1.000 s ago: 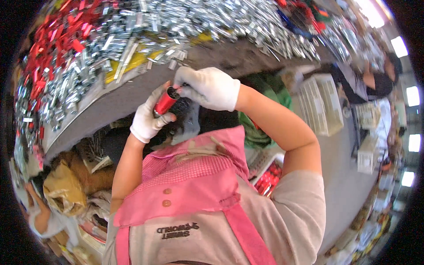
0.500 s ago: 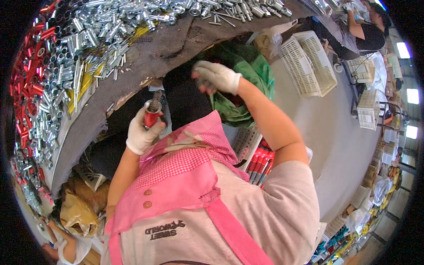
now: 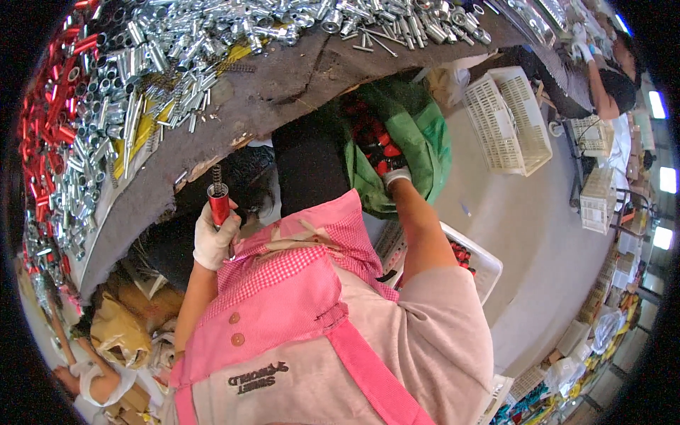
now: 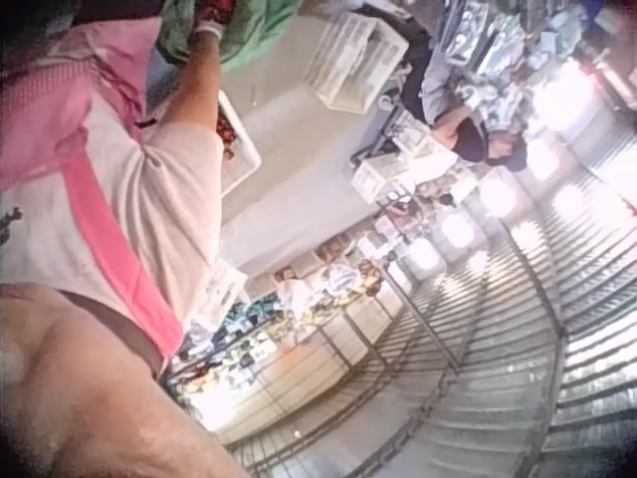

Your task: Assemble metal tool components by inserting internal parts and connecting handles at a factory workbench.

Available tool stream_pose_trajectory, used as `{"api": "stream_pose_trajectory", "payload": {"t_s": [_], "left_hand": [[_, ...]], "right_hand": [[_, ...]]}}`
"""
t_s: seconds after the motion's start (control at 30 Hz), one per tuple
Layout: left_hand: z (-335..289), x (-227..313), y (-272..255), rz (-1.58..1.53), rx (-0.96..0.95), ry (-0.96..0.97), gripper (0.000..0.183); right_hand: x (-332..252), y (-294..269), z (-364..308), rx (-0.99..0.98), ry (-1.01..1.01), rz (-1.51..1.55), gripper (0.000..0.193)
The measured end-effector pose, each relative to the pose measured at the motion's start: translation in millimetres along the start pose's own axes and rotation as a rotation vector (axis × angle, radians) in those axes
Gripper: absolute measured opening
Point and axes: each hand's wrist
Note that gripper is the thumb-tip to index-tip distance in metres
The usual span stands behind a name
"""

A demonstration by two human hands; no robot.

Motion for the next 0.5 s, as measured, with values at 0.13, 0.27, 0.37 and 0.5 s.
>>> {"api": "stream_pose_trajectory", "payload": {"t_s": [0.13,0.27,0.37,0.5], "left_hand": [[-5.9,-9.6,-5.1,-0.092,-0.023,-0.021,0.031],[-12.4,-19.1,-18.6,0.111,-0.050,0.084,0.036],[-25.9,-1.3,-27.7,0.299,-0.030,0.170,0.040],[-30.6,11.2,-34.7,0.459,-0.048,0.257,0.040]], "right_hand": [[-15.6,-0.3,-14.5,0.273,0.119,0.814,0.051],[-14.4,-17.8,-45.4,0.291,0.154,0.602,0.047],[-8.2,-82.5,-89.5,0.690,0.196,1.463,0.033],[-20.7,-195.4,-217.6,0.488,-0.585,1.922,0.027]]}}
Point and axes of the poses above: each hand's wrist, its own z-axis towards the middle knuckle, its own y-axis out of the palm, x = y × z, and after that the axes turned 6 degrees about y, right-handed
